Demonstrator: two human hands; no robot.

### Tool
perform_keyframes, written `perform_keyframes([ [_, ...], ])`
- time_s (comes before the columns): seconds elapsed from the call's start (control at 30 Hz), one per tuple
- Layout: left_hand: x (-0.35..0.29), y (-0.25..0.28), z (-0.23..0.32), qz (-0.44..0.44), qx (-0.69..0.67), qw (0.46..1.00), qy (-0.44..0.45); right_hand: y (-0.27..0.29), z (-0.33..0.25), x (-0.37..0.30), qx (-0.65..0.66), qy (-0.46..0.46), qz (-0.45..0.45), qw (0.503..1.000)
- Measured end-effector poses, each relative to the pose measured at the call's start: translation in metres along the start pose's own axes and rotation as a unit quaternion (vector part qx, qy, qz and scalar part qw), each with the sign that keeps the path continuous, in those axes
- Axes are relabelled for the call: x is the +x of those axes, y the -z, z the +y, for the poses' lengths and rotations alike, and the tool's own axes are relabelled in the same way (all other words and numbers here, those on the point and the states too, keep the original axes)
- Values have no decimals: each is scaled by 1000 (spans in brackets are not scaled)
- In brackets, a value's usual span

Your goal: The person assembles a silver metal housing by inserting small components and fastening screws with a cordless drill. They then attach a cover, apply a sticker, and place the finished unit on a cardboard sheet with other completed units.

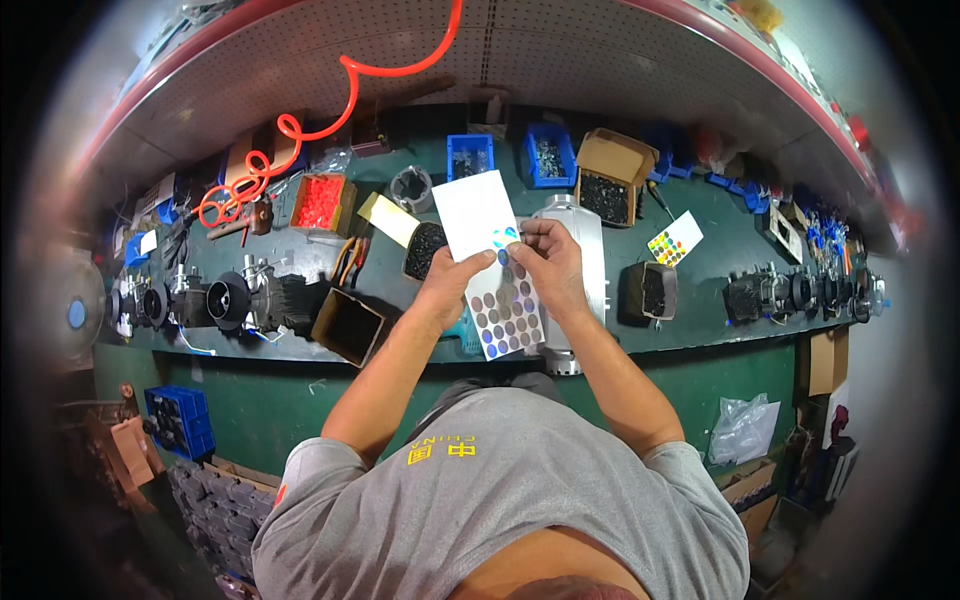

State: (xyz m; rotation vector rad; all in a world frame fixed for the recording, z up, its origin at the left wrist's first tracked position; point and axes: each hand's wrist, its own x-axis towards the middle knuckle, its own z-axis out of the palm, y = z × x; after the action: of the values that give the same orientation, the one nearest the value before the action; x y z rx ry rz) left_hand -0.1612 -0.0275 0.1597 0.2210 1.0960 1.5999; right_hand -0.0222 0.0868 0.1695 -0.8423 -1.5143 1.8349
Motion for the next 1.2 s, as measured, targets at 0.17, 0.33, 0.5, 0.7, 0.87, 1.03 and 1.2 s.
perform_keyframes([
  [0.17,5,-4,5,67,16,993,-99,8,-20,-4,-28,5,22,999],
  [0.33,3,-11,34,184,321,872,-322,22,-36,0,-150,49,-30,987],
  [0.5,-18,-35,76,-35,622,697,-354,25,-66,9,-384,100,-192,898],
  [0.7,-2,-28,28,-12,495,856,-150,23,-83,14,-488,398,-40,775],
  [0.87,9,-26,-11,51,176,975,-122,31,-37,-8,-193,217,193,937],
  [1.03,9,-34,-29,19,113,990,-83,32,10,-16,132,-15,147,980],
  [1.2,19,-28,-28,34,138,988,-56,42,2,-7,13,19,118,993],
])
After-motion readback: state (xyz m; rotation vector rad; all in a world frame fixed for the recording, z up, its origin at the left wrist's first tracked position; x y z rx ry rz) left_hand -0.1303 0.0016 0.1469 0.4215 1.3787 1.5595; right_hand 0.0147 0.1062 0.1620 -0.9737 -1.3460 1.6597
